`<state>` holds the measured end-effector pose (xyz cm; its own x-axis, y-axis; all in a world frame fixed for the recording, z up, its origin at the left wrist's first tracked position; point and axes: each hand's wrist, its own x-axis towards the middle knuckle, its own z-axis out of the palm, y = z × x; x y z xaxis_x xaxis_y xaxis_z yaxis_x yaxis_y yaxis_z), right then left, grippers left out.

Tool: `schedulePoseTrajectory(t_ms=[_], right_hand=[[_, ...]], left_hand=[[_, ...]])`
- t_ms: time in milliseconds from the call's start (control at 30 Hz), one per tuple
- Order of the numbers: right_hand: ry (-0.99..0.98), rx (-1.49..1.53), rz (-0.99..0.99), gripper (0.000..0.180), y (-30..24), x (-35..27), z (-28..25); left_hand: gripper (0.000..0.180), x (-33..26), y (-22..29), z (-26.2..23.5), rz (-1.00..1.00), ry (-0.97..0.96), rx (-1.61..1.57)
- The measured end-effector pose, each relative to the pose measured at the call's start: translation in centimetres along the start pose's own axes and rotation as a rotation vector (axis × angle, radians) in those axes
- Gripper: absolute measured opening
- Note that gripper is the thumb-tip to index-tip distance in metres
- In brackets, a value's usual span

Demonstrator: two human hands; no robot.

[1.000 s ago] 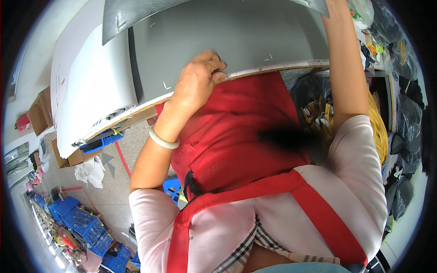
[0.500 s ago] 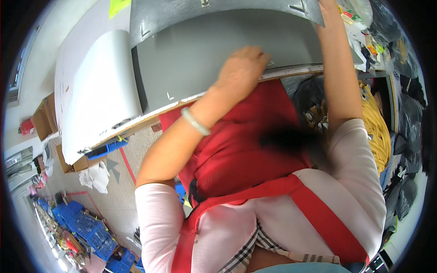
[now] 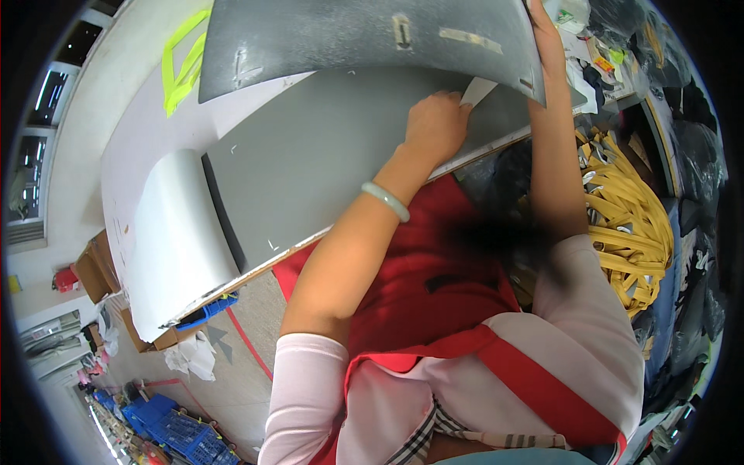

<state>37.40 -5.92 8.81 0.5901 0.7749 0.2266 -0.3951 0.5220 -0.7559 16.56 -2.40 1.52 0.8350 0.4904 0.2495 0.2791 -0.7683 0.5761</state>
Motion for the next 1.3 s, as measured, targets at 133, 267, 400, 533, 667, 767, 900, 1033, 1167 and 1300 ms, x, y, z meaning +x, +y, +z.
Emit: schedulePoseTrajectory(t_ms=[133,267,400,533,667,767,900,1033,1167,1300], right_hand=[[0.039,0.131,-0.011,0.055,-0.1,-0.9,-2.6],[0.113,0.163,-0.038,0.046,-2.7,-2.1,-6.2],[0.138,0.071,-0.081,0.048,-3.5,-3.3,-8.0],[0.449,-0.149,-0.128,0.051,-3.3,-4.6,-8.0],[0.448,-0.125,-0.109,0.048,-3.1,-5.3,-8.6],[0.378,-0.163,-0.057,0.056,-2.4,-5.2,-7.7],[0.351,-0.126,0.022,0.055,0.9,-4.9,-6.1],[0.327,-0.146,0.111,0.055,1.4,-5.3,-4.8],[0.144,-0.159,0.27,0.054,2.3,-5.1,-0.2],[0.015,-0.237,0.427,0.045,7.8,-4.2,4.0]], left_hand=[[0.028,-1.0,0.5,0.5,-0.034,0.099,-0.045],[0.032,-0.5,-1.4,-0.8,-0.143,0.295,-0.208],[0.034,-2.8,-6.4,-9.3,-0.436,0.462,-0.239],[0.037,-9.4,-13.7,-20.8,-0.433,0.814,-0.475],[0.045,-18.8,-20.5,-33.9,-0.514,0.96,-0.027],[0.043,-28.7,-25.2,-45.0,-0.589,1.237,0.079],[0.027,-46.6,-27.1,-57.4,-0.641,1.387,-0.033],[0.04,-54.1,-31.4,-49.3,-1.123,1.43,0.102],[0.065,-54.4,-33.7,-38.5,-1.331,1.343,-0.036],[0.081,-58.8,-30.8,-41.1,-1.465,1.203,0.71]])
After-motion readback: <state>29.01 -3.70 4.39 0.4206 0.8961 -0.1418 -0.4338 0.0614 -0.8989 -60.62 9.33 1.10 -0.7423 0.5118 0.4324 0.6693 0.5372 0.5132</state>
